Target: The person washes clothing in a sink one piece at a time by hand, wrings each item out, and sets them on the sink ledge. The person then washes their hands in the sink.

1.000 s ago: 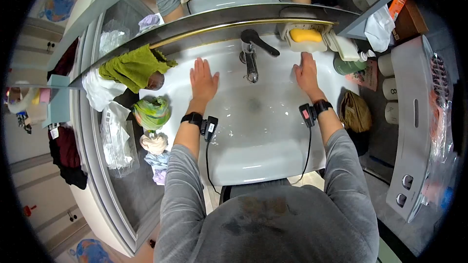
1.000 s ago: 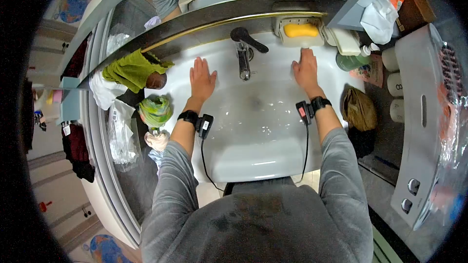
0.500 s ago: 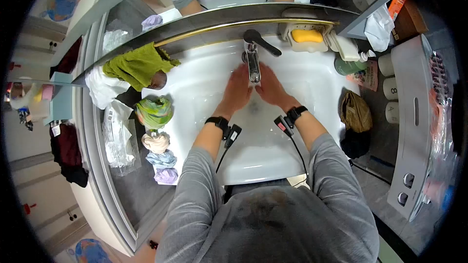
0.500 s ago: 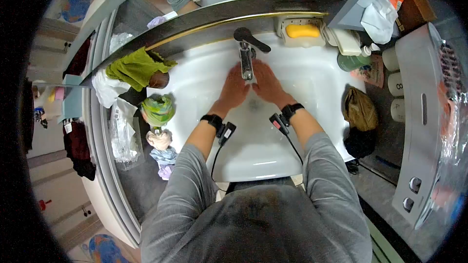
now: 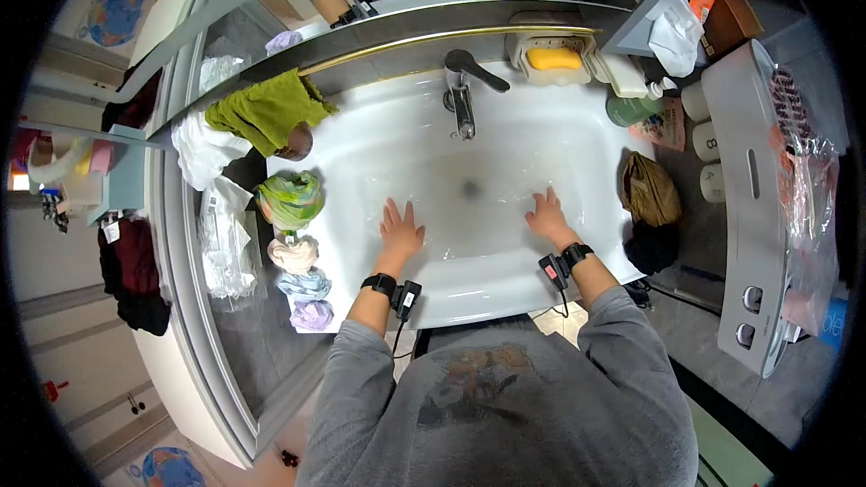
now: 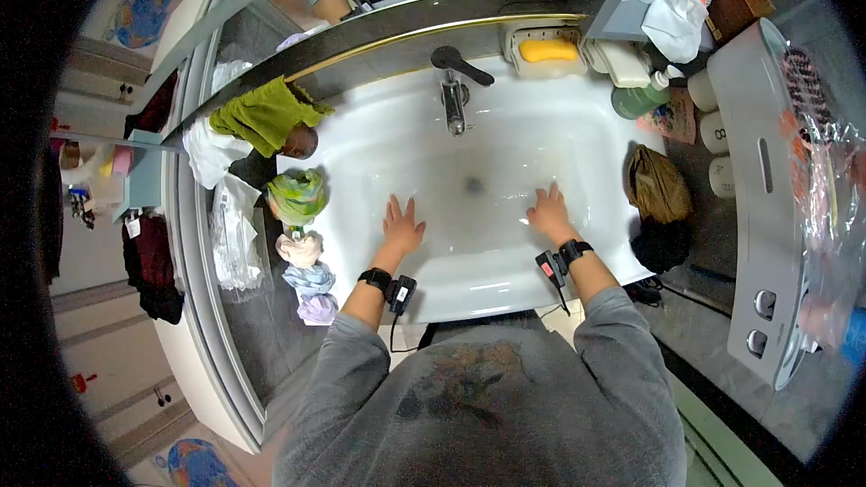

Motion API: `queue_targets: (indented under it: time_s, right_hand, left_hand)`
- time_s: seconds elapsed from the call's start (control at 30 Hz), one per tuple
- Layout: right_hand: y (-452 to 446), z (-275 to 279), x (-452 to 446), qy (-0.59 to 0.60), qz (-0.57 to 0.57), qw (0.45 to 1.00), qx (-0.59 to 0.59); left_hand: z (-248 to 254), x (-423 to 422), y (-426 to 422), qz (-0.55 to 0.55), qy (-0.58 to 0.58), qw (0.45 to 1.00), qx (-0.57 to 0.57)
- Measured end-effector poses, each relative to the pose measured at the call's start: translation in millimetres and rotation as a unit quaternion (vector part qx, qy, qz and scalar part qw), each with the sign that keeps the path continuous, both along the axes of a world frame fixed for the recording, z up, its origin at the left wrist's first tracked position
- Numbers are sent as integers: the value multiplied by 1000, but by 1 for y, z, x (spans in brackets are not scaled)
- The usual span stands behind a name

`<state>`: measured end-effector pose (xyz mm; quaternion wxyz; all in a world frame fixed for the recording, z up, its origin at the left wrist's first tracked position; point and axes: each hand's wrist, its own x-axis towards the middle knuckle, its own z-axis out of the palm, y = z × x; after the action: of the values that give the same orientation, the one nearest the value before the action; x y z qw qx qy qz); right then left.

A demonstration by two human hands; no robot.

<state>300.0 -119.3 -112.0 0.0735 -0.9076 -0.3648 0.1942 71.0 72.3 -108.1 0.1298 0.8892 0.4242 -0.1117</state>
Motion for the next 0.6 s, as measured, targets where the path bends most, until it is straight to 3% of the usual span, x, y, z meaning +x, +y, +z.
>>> queue_targets:
  time_s: [0.03, 0.07, 0.1, 0.13, 0.17, 0.2, 0.23, 0.27, 0.33, 0.4, 0.43, 0.5, 0.53, 0.6]
  right_hand:
    - [0, -13, -2, 18, 9, 999, -29]
    - [0, -20, -4, 36, 19, 997, -60]
    - [2, -21, -8, 38, 20, 997, -60]
    - [6, -23, -11, 156, -6, 987, 37]
    - [10, -25, -13, 270, -31, 953, 132]
    - [18, -16, -16, 270, -31, 953, 132]
    - [27, 3, -21, 315, -47, 932, 173]
    - [35, 19, -24, 358, -64, 907, 211]
    - [46, 39, -24, 342, -54, 919, 189]
    - [53, 57, -19, 283, 52, 957, 23]
    - [51, 53, -17, 283, 52, 957, 23]
    - [42, 40, -6, 162, 163, 947, 223]
    - [41, 44, 0, 163, 163, 947, 222]
    - [44, 54, 23, 146, 33, 949, 277]
  left_hand:
    - [-28, -2, -1, 0, -1, 1000, 0]
    - [-67, -6, -2, -2, -48, 995, -93]
    - [-71, -5, -5, -4, -93, 978, -185]
    - [-74, -3, -6, -2, -93, 979, -184]
    - [-79, 2, -7, 9, -169, 939, -301]
    - [-71, 10, -6, 20, -242, 879, -410]
    - [-49, 18, -6, 21, -240, 879, -410]
    - [-12, 28, -5, -3, -197, 909, -367]
    - [41, 43, -3, -25, -150, 934, -324]
    - [68, 54, 2, -123, 5, 965, -233]
    - [67, 52, 2, -123, 5, 965, -232]
    - [61, 45, 7, -167, -156, 973, -39]
    - [53, 44, 16, -167, -156, 973, -40]
    - [38, 51, 49, -156, -244, 956, 58]
